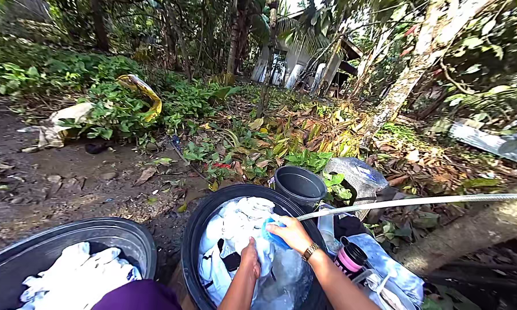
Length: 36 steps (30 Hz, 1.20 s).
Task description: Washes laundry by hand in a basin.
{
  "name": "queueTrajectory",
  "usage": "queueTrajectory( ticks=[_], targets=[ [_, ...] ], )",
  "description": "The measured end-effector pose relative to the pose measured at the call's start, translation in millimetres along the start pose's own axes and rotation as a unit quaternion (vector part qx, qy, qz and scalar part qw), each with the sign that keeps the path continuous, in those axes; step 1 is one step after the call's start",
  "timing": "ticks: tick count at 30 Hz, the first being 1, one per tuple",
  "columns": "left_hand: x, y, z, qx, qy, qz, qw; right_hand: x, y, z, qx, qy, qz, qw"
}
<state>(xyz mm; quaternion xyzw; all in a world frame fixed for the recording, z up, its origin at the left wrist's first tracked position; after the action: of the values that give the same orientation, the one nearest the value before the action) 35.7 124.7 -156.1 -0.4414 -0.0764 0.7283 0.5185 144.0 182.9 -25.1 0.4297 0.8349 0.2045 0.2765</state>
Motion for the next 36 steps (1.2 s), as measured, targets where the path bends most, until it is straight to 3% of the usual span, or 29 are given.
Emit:
queueTrajectory(
  ticks=[2,4,7,9,13,16,18,20,23,25,27,29,32,33,36],
  targets=[
    [-7,-8,-4,-0.015,-0.02,-0.026,0.999,-13,-5,-21,-0.044,0.034,-0.057,0.997],
    [-19,-13,-8,-0.048,-0.067,-0.105,0.991,-30,-24,-30,-0.069,0.088,-0.094,0.989],
    [-19,-18,-11,-0.113,-0.062,-0.237,0.963,-36,-49,-6,-0.13,0.238,-0.089,0.958],
    [-19,-19,-5,-0.098,-0.037,-0.209,0.972,-24,-40,19,-0.157,0.268,-0.061,0.949],
    [-14,-16,2,-0.05,-0.061,-0.177,0.981,-8,-7,39,-0.194,0.146,-0.042,0.969],
    [-12,-9,2,-0.044,-0.118,-0.203,0.971,-36,-42,-4,-0.146,0.301,-0.018,0.942],
    [-11,-4,-3,-0.064,-0.128,-0.27,0.952,-37,-62,-3,-0.161,0.343,-0.051,0.924],
    [-15,-5,-1,-0.08,-0.104,-0.223,0.966,-19,-49,19,-0.176,0.286,-0.061,0.94],
    [-14,-7,3,-0.073,-0.102,-0.215,0.969,-10,-21,30,-0.195,0.176,-0.073,0.962],
    [-16,-2,3,-0.064,-0.12,-0.224,0.965,-26,-38,5,-0.172,0.255,-0.057,0.95],
    [-16,3,0,-0.07,-0.132,-0.293,0.945,-34,-64,-7,-0.174,0.35,-0.058,0.919],
    [-17,8,-2,-0.063,-0.121,-0.248,0.959,-22,-61,12,-0.188,0.286,-0.091,0.935],
    [-14,0,4,-0.05,-0.121,-0.221,0.967,-1,-16,37,-0.225,0.139,-0.079,0.961],
    [-15,0,4,-0.04,-0.128,-0.218,0.967,-5,-14,33,-0.218,0.146,-0.066,0.963],
    [-16,8,2,-0.036,-0.143,-0.253,0.956,-33,-53,-11,-0.154,0.323,-0.049,0.932]
  ],
)
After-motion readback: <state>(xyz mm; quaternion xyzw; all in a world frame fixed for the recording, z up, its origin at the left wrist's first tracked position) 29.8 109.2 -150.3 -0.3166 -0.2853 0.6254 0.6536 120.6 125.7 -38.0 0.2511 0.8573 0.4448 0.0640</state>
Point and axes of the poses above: each hand's wrist, its own x-axis towards the middle knuckle, its own y-axis out of the back of the hand, z = x × y, the point moved 5 cm from there along x, towards the middle knuckle, and after that the axes turned 13 degrees about -z, right-handed, at the moved point
